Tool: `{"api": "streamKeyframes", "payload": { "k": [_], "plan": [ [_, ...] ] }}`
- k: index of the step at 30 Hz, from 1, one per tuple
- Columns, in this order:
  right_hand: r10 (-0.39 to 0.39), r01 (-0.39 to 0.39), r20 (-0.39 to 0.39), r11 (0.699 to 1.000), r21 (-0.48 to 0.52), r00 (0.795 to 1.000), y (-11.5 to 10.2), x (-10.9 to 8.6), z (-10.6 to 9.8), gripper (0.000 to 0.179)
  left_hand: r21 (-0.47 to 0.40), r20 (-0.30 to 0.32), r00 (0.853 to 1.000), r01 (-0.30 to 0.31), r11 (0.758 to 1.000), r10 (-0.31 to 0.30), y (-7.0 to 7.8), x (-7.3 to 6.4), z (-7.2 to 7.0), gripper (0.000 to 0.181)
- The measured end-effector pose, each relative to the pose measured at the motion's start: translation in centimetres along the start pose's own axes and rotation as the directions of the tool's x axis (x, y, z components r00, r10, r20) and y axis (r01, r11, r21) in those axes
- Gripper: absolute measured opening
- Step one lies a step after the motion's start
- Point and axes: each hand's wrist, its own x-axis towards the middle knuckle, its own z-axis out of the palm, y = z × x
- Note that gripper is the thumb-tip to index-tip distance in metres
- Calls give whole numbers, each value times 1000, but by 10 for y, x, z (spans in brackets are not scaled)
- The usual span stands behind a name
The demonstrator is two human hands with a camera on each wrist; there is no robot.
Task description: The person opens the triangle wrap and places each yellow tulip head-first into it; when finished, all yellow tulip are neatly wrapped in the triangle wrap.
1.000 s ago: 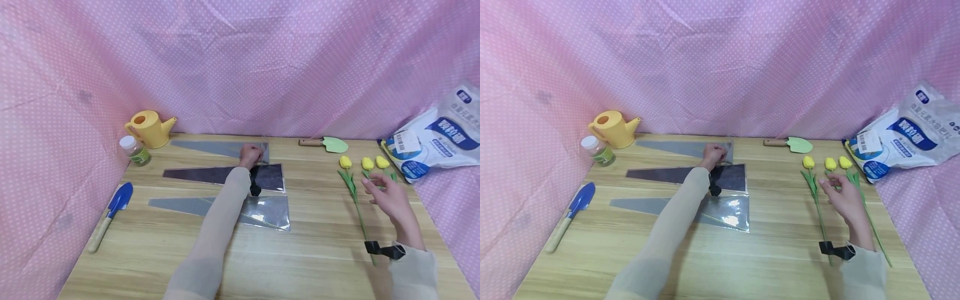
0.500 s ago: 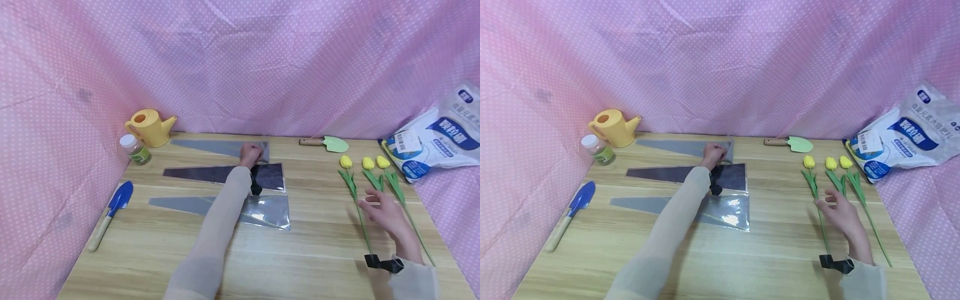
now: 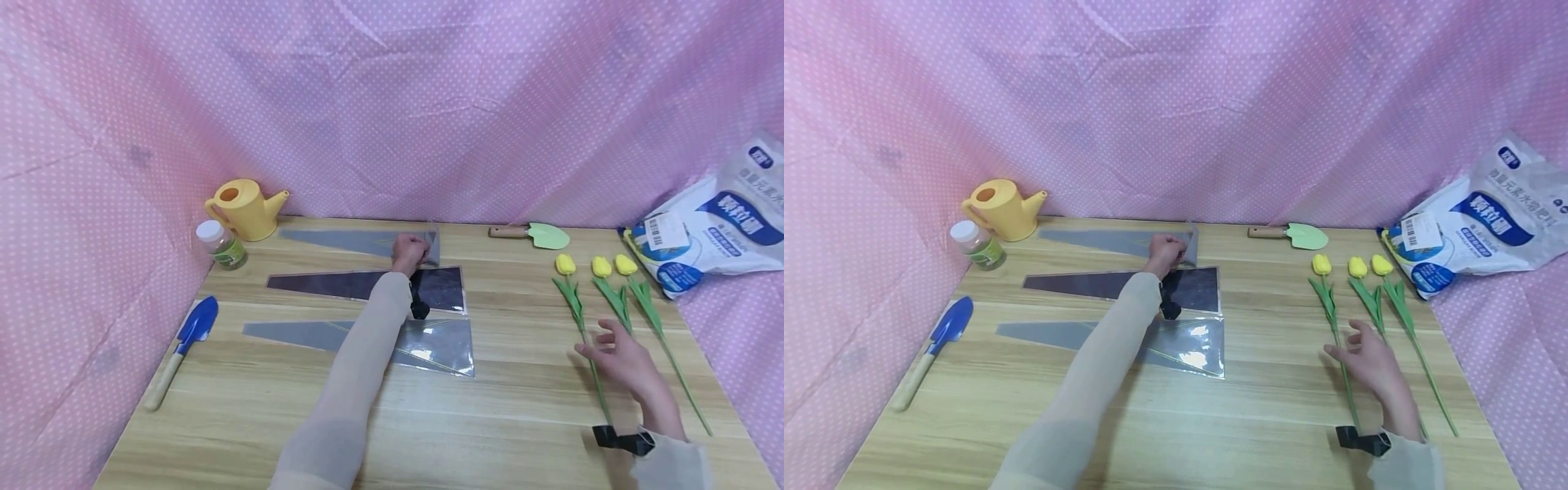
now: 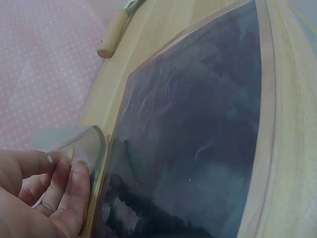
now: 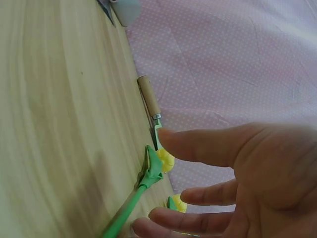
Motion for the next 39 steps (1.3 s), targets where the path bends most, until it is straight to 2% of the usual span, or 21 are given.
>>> {"api": "streamKeyframes", "payload": {
  "k": [13, 24, 39],
  "plan": [
    [-30, 28, -14, 993, -114, 999, 4, 4, 5, 93, -26, -13, 1000, 2, 1000, -2, 0, 0, 1, 9],
    [-73, 58, -66, 977, -206, 995, 9, 9, 14, 62, -34, -26, 1000, 12, 999, -13, 0, 0, 3, 8],
    [-107, 75, -161, 978, -196, 981, 11, 8, 22, 46, -4, -11, 1000, -10, 1000, 10, -1, 0, 1, 8]
  ]
}}
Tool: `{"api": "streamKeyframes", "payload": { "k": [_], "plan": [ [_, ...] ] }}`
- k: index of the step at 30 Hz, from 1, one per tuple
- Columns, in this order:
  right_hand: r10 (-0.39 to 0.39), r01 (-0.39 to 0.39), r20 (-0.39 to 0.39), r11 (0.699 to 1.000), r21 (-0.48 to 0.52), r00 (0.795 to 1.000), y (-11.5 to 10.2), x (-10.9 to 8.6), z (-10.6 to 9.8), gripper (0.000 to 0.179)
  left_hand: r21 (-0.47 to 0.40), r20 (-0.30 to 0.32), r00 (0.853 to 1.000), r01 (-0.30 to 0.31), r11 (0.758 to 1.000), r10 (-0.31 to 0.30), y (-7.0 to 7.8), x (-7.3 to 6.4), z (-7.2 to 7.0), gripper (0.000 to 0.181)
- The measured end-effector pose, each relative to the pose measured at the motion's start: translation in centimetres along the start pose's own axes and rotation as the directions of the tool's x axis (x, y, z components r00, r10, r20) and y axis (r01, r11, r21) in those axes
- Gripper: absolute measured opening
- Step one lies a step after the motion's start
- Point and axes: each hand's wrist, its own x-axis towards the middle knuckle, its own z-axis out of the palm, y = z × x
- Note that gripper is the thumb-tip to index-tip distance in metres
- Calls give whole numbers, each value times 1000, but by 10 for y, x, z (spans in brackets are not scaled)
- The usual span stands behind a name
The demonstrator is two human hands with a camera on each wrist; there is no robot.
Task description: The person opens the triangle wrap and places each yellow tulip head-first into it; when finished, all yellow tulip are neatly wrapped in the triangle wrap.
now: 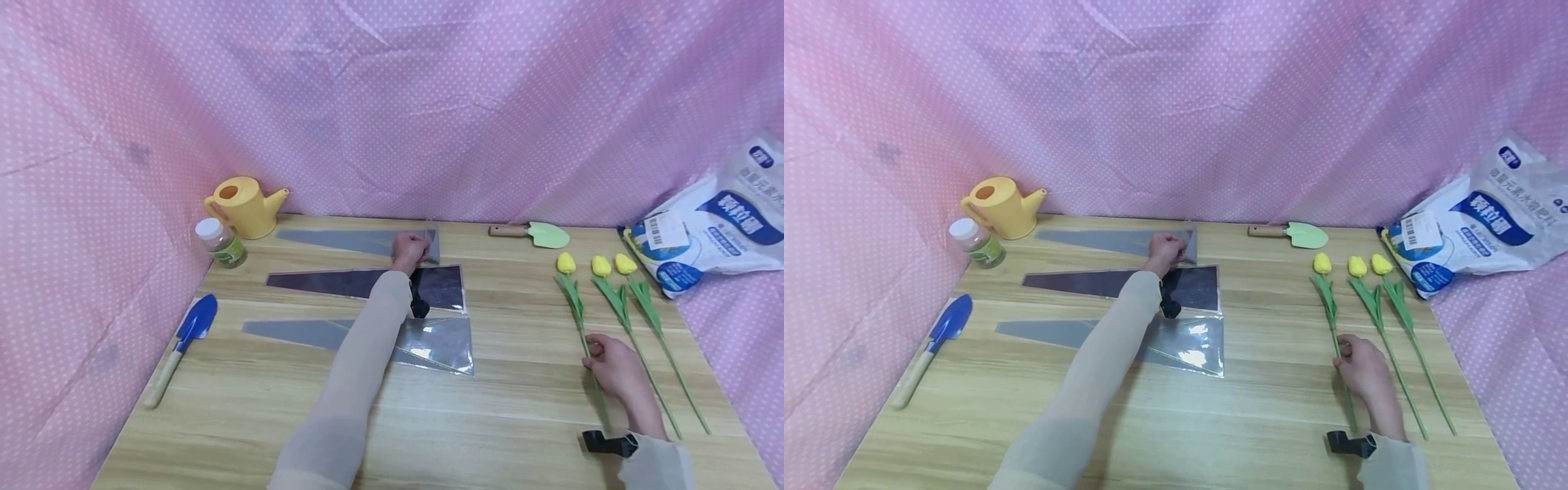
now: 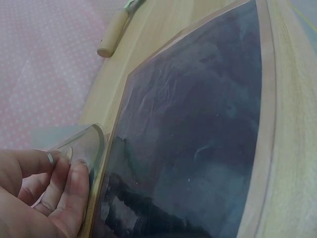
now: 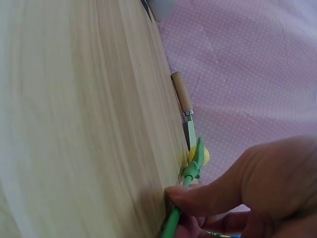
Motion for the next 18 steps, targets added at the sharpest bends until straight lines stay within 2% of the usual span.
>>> {"api": "streamKeyframes", "payload": {
  "k": [6, 15, 18],
  "plan": [
    [40, -40, -3, 999, 17, 999, -2, -1, 1, 45, 10, -15, 1000, 12, 1000, -12, 1, -1, 0, 7],
    [-2, 4, -30, 998, 65, 1000, -1, -1, -1, 42, -33, -13, 1000, 19, 999, -20, 1, 0, 1, 6],
    [10, -9, -16, 996, 85, 1000, -2, -1, -2, 42, -46, -10, 1000, 15, 999, -15, 0, 1, 1, 6]
  ]
}}
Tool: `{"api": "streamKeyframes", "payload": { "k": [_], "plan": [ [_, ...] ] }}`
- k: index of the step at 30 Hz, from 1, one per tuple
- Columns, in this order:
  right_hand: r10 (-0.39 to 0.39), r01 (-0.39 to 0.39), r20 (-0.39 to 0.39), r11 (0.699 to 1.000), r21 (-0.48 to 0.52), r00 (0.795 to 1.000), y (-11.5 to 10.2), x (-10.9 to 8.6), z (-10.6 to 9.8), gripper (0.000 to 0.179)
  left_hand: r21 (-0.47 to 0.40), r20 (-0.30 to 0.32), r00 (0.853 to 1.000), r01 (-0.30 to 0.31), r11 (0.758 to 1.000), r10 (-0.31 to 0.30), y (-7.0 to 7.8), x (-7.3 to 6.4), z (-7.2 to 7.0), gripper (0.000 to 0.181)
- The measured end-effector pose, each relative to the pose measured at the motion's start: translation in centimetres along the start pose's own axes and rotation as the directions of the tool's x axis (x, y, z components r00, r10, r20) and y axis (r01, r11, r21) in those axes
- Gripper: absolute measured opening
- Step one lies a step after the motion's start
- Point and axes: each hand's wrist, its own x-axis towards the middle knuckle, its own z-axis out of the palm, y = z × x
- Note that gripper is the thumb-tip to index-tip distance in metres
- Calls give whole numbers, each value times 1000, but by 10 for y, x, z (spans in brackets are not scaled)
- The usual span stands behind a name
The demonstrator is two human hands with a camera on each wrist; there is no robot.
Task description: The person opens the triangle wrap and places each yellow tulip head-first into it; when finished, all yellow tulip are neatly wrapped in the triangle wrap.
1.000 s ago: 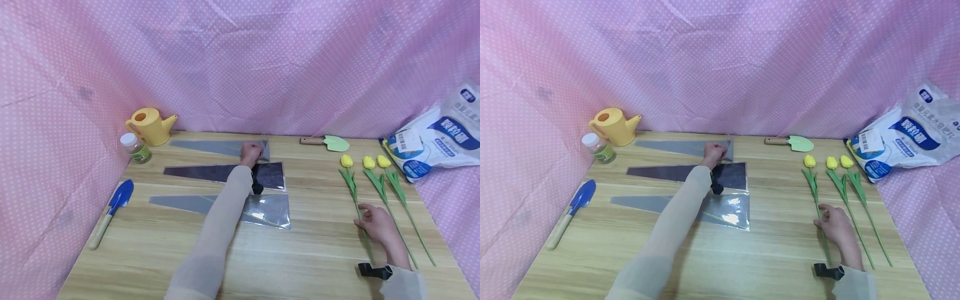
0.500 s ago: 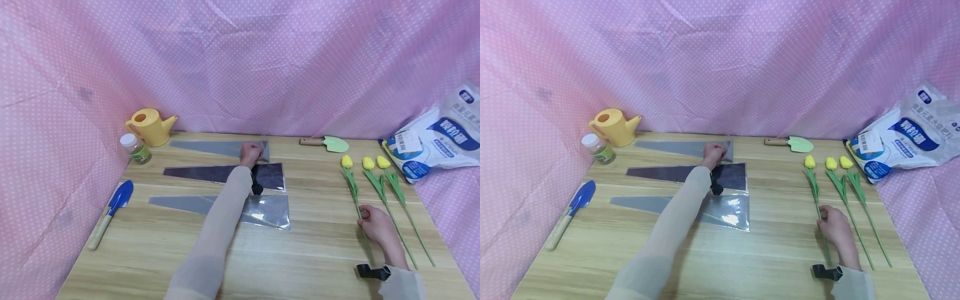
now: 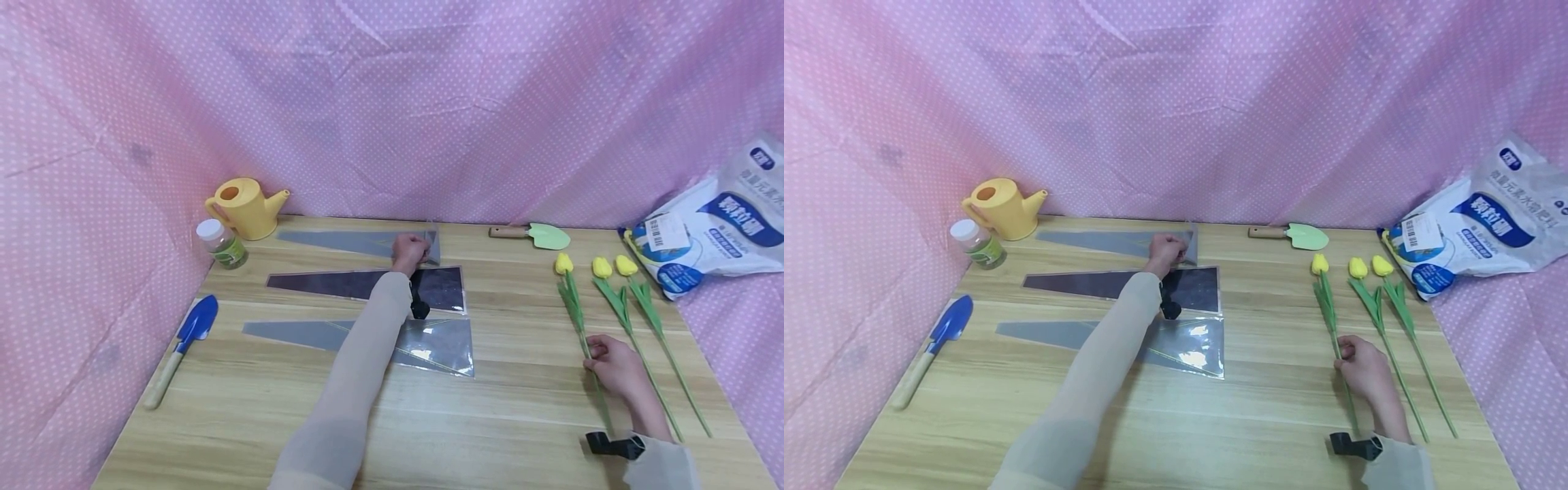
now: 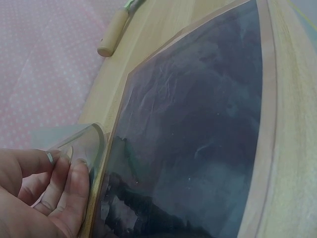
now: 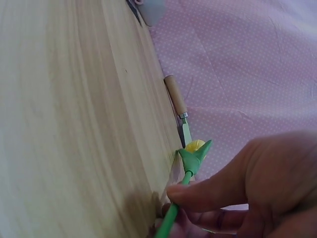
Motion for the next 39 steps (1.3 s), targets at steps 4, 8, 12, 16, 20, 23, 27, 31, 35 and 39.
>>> {"api": "streamKeyframes", "payload": {
  "k": [4, 8, 12, 16, 20, 23, 27, 31, 35, 39],
  "plan": [
    [42, -45, 53, 997, 65, 998, -1, 0, -1, 46, -8, 4, 1000, -5, 1000, 5, -1, 0, 0, 6],
    [66, -89, 124, 979, 183, 990, -2, -2, -1, 53, -8, 8, 1000, -2, 1000, 2, -2, 1, 0, 6],
    [45, -98, 185, 954, 284, 982, -3, -3, -2, 58, -13, 17, 1000, 5, 1000, -5, -2, 1, -1, 7],
    [18, -98, 219, 927, 362, 976, -5, -3, 0, 58, -11, 19, 1000, 7, 1000, -7, -3, 1, -1, 8],
    [-2, -101, 233, 898, 429, 972, -11, -1, 1, 57, -18, 18, 1000, -1, 1000, 1, -3, 0, -1, 9],
    [-15, -108, 245, 872, 477, 969, -14, 0, 2, 54, -26, 21, 1000, -6, 1000, 7, -3, 0, -2, 9],
    [-41, -108, 250, 826, 553, 967, -17, 3, 4, 49, -25, 21, 1000, -3, 1000, 3, -3, 0, -2, 7],
    [-80, -95, 229, 741, 664, 970, -18, 5, 5, 42, -15, 17, 1000, 2, 1000, -2, -3, 1, -1, 8],
    [-113, -91, 207, 631, 770, 972, -21, 7, 4, 36, -2, 12, 1000, 4, 1000, -4, -2, 1, 0, 8],
    [-143, -59, 169, 568, 821, 975, -26, 9, 4, 32, 12, 2, 1000, 1, 1000, -1, -2, 2, 0, 7]
  ]
}}
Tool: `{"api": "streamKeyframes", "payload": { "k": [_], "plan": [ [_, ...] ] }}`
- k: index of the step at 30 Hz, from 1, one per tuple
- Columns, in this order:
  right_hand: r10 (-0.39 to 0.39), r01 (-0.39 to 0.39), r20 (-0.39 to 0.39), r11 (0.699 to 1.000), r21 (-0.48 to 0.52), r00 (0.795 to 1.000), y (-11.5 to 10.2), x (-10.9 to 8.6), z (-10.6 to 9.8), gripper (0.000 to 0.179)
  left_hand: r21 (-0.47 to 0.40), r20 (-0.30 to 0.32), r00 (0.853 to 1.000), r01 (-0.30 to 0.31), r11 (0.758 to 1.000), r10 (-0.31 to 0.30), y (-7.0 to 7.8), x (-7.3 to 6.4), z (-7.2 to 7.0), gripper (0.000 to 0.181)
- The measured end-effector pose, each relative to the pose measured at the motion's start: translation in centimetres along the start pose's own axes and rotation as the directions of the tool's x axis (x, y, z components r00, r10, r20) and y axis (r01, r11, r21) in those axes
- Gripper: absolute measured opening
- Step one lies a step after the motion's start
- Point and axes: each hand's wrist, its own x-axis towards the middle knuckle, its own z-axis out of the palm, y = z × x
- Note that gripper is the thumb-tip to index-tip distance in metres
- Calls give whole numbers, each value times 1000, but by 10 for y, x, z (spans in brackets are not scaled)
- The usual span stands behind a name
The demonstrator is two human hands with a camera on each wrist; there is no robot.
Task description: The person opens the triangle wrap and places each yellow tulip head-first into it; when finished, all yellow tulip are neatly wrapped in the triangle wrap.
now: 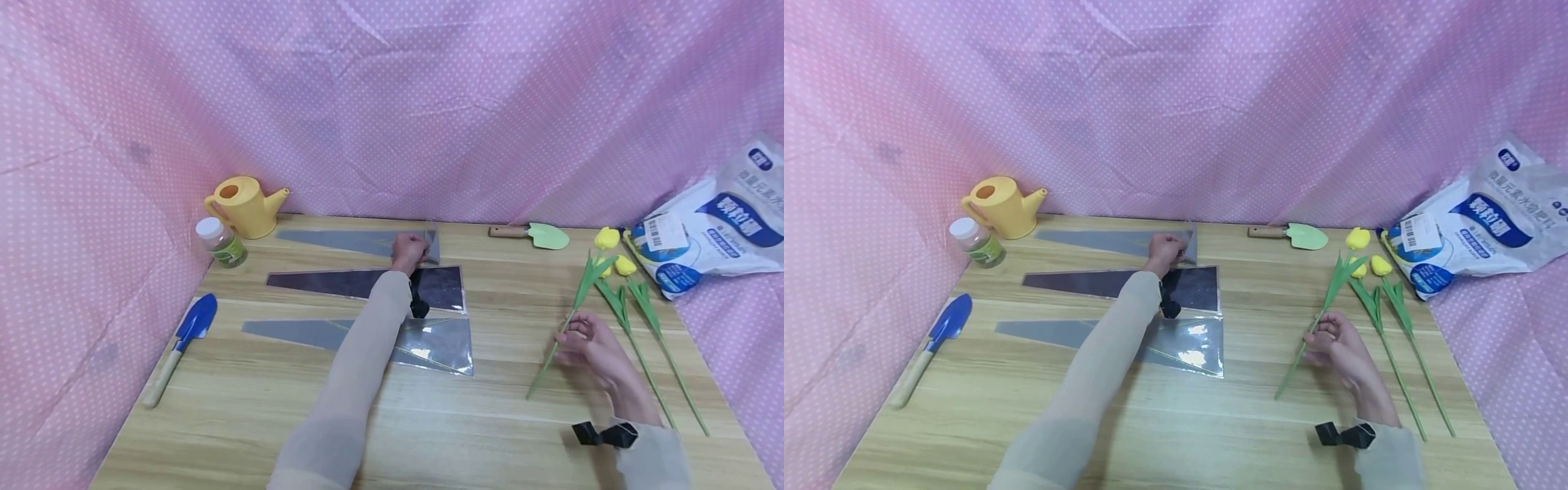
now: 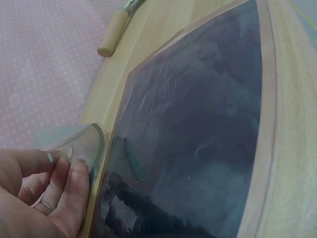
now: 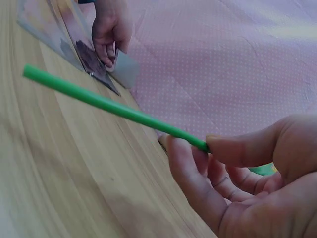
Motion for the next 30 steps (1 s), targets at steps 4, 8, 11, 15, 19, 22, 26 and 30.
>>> {"api": "streamKeyframes", "payload": {
  "k": [4, 8, 11, 15, 19, 22, 26, 30],
  "plan": [
    [-29, 29, -7, 998, 60, 1000, -3, 3, 4, 30, 10, -4, 1000, 0, 1000, 0, 1, 0, 0, 7],
    [-48, 49, -12, 992, 119, 999, -7, 7, 8, 30, 19, -2, 1000, 0, 1000, 0, 2, 0, 1, 7],
    [-78, 79, -11, 985, 154, 997, -9, 10, 11, 29, 38, -5, 1000, 3, 999, -3, 2, 1, 2, 7],
    [-127, 126, -10, 967, 220, 992, -11, 15, 16, 27, 55, -14, 1000, 13, 998, -12, 2, 2, 2, 7],
    [-159, 158, -22, 943, 293, 987, -13, 20, 22, 28, 53, -11, 1000, 16, 998, -15, 2, 1, 1, 7],
    [-168, 172, -42, 926, 336, 985, -16, 25, 26, 28, 49, -7, 1000, 13, 999, -12, 2, 0, 1, 6],
    [-169, 183, -70, 909, 375, 983, -23, 32, 33, 29, 15, -4, 1000, 7, 1000, -7, 1, -2, -1, 6],
    [-150, 173, -89, 903, 394, 985, -31, 38, 37, 29, 13, -5, 1000, 7, 1000, -7, 1, -2, -2, 6]
  ]
}}
